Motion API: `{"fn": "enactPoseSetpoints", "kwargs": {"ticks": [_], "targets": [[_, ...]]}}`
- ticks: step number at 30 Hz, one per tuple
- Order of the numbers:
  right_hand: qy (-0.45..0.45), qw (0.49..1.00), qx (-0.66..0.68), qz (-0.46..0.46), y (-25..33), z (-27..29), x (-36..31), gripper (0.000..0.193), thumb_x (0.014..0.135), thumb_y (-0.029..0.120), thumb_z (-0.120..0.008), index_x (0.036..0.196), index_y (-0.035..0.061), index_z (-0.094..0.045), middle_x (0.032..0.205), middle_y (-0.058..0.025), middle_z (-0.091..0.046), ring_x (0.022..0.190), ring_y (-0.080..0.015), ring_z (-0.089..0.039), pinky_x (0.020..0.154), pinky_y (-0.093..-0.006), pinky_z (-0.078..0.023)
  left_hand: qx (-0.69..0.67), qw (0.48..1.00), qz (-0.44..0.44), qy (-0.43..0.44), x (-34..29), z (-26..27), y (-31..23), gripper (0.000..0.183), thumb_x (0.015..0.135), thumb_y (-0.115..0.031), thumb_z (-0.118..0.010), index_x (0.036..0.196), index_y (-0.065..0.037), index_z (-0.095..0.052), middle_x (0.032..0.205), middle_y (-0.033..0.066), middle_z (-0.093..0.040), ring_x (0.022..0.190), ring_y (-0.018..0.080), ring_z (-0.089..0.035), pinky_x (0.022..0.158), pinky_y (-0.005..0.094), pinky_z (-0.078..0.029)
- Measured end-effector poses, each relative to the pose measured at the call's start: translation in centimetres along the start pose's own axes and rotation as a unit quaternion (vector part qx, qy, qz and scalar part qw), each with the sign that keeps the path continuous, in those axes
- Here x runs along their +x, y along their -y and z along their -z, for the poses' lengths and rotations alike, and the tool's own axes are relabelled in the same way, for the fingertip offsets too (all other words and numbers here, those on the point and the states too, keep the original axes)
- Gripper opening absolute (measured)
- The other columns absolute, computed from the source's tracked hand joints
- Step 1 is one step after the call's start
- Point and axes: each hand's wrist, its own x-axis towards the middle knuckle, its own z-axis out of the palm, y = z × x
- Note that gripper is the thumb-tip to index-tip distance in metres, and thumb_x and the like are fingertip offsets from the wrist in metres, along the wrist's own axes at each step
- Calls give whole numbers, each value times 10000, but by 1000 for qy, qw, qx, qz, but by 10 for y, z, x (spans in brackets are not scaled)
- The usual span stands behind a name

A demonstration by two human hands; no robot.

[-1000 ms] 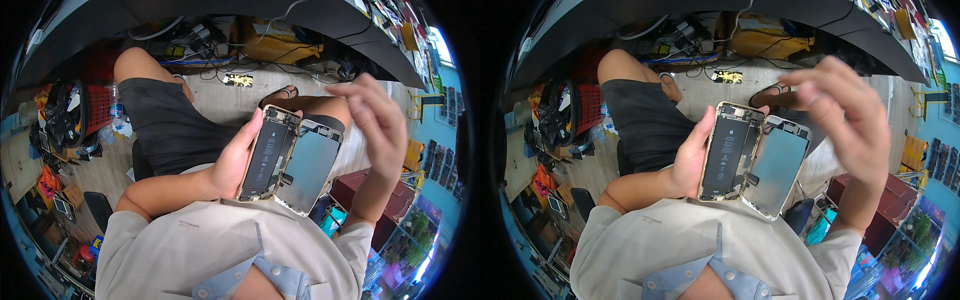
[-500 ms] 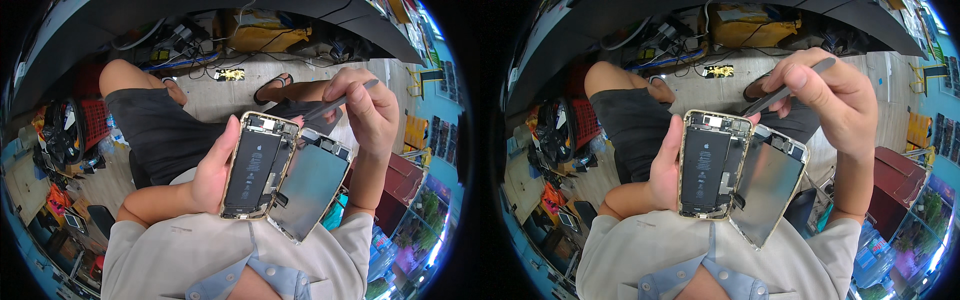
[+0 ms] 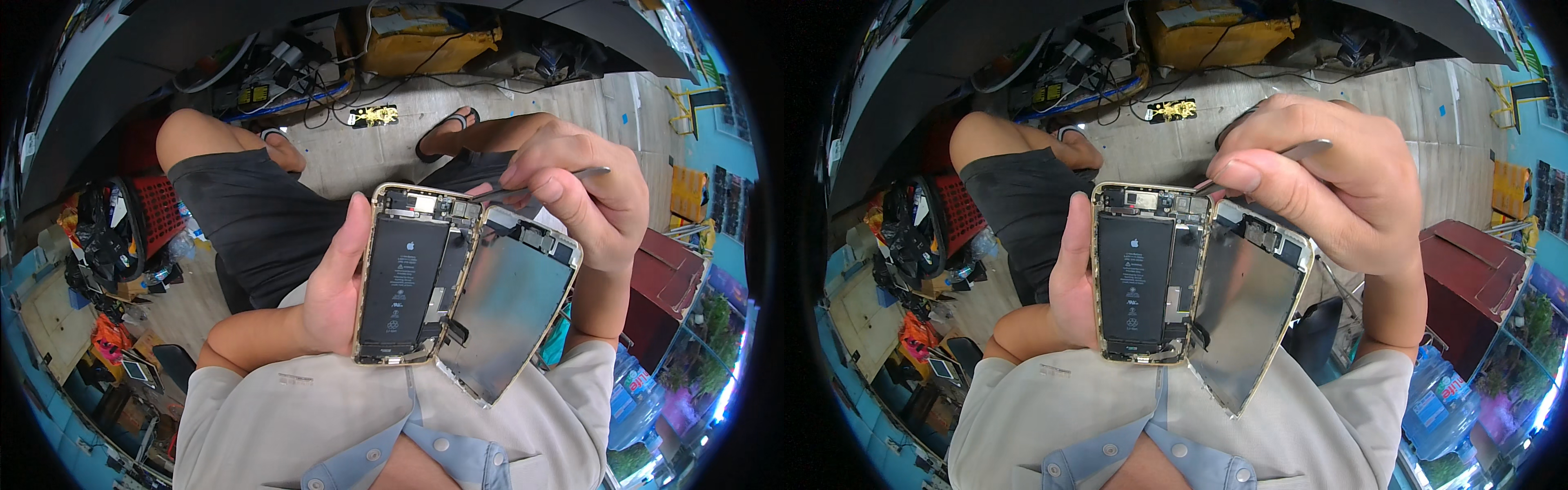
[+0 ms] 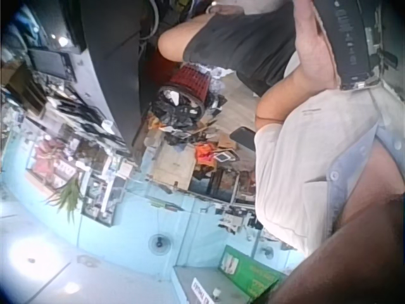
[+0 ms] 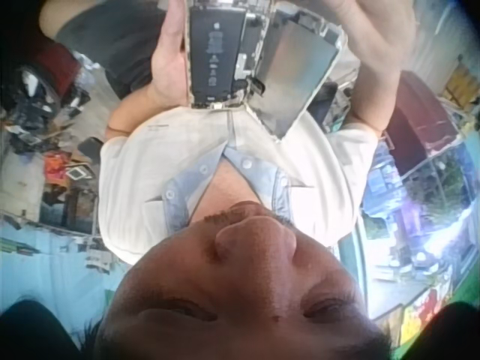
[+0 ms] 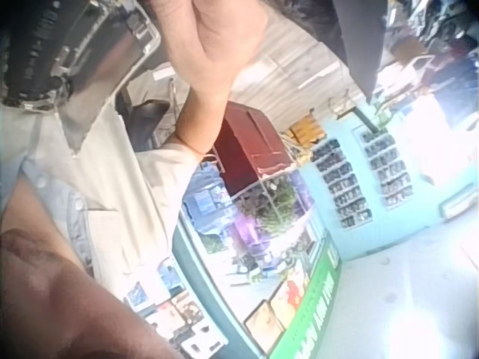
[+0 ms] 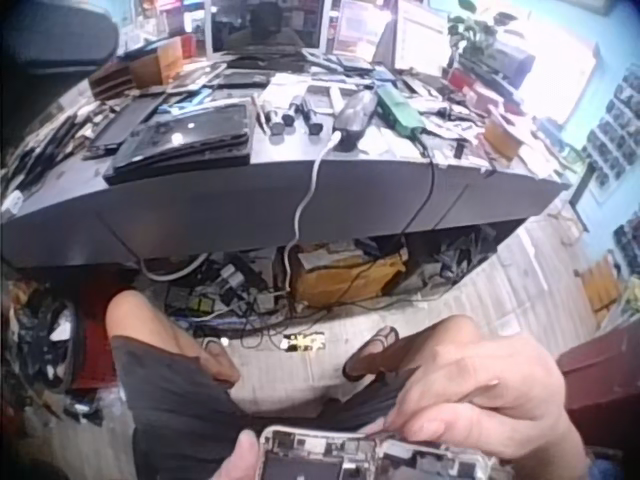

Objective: The person disassembles a white smartphone, removes the battery, and uses a plastic pry tool to separate internal components. They then reassemble the device and place it on a cluttered workbench filled with other phones and tools.

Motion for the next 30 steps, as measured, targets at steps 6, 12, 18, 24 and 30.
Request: {"fn": "enactPoseSetpoints", "kwargs": {"ticks": [6, 12, 18, 24, 30], "targets": [[-8, 999, 31, -39, 2, -2, -2, 194, 1166, 73, -716, 1086, -75, -811, 998, -174, -825, 801, -231, -810, 708, -328, -636, -5, 998, -9, 60, 3, -1, 1, 1041, 1202, -828, -229, 1900, -57, -217, 1790, 126, -548, 1594, 222, -590, 1325, 419, -493], [-49, 979, 163, -110, -7, -8, -6, 213, 1191, 88, -716, 1100, -68, -827, 1049, -151, -833, 833, -227, -851, 727, -317, -666, 54, 998, -18, 27, 0, -9, 1, 1050, 1205, -823, -206, 1903, -39, -193, 1856, 109, -465, 1666, 204, -493, 1387, 404, -397], [-12, 998, 48, -29, -1, -4, -3, 252, 1185, 140, -704, 1095, -80, -789, 1001, -188, -813, 794, -245, -783, 693, -366, -629, 158, 986, -9, 41, 2, -7, -6, 1052, 1207, -819, -193, 1901, -28, -190, 1922, 91, -363, 1671, 181, -468, 1387, 395, -389], [37, 991, -97, 89, 10, 2, 0, 276, 1134, 224, -790, 1106, -51, -797, 962, -173, -823, 787, -285, -767, 702, -391, -623, 191, 978, -35, 73, 6, 1, -1, 1059, 1205, -822, -176, 1904, -26, -174, 1976, 53, -246, 1658, 168, -478, 1380, 396, -398], [63, 984, -138, 95, 13, 6, 2, 259, 1121, 214, -807, 1101, -44, -801, 937, -157, -823, 768, -275, -764, 682, -375, -615, 217, 976, -3, 27, 2, -7, -7, 1046, 1210, -813, -166, 1909, -35, -159, 1980, 60, -236, 1668, 176, -471, 1378, 392, -396]]}}
